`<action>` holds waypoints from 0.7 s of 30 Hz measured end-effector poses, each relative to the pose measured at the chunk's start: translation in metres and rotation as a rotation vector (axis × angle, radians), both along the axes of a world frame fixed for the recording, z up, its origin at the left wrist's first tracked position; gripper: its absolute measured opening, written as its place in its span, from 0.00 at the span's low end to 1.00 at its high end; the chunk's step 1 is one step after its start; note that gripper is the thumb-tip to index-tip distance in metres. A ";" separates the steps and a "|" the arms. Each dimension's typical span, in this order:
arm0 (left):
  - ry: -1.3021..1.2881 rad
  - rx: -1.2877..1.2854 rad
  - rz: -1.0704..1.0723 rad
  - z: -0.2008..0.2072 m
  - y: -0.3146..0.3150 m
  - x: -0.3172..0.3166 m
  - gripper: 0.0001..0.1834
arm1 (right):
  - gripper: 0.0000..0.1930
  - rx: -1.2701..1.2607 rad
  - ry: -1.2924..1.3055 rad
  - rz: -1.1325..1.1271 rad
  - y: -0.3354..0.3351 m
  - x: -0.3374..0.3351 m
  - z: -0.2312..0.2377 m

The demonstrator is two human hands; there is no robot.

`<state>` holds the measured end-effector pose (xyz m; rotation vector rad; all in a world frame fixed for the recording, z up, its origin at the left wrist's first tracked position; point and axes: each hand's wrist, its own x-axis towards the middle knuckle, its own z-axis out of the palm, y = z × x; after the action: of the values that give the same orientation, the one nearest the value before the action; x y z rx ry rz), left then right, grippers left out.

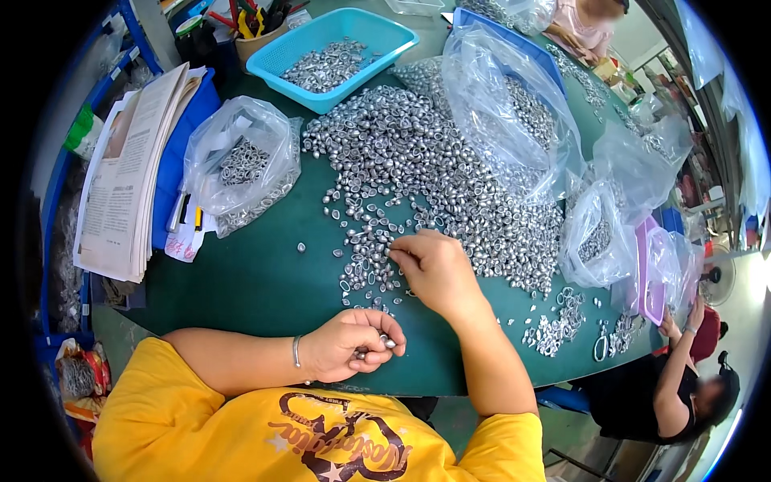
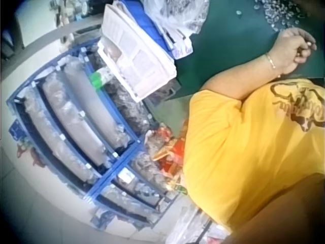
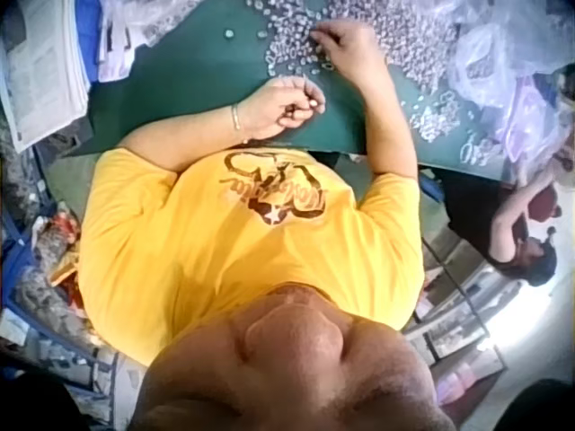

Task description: The person sorts through a large pile of small metal components on a table, picking up individual pieces to check them before placing them into a small blue tray.

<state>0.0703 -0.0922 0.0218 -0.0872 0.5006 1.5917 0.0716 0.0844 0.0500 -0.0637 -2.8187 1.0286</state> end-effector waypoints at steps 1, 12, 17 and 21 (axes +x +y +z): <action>-0.001 -0.002 -0.002 0.001 0.000 0.000 0.09 | 0.05 0.090 0.006 -0.003 -0.003 -0.002 -0.004; -0.018 -0.023 -0.030 0.000 0.000 0.000 0.09 | 0.06 0.269 -0.013 -0.123 -0.019 0.004 -0.009; -0.007 -0.037 -0.039 0.001 0.000 0.001 0.09 | 0.06 0.261 -0.003 -0.113 -0.021 -0.001 -0.011; -0.008 -0.025 -0.036 0.001 0.000 0.000 0.09 | 0.06 0.036 0.066 -0.026 -0.012 0.000 -0.014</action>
<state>0.0706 -0.0924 0.0228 -0.1025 0.5136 1.5493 0.0716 0.0720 0.0363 -0.0608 -2.7692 0.9558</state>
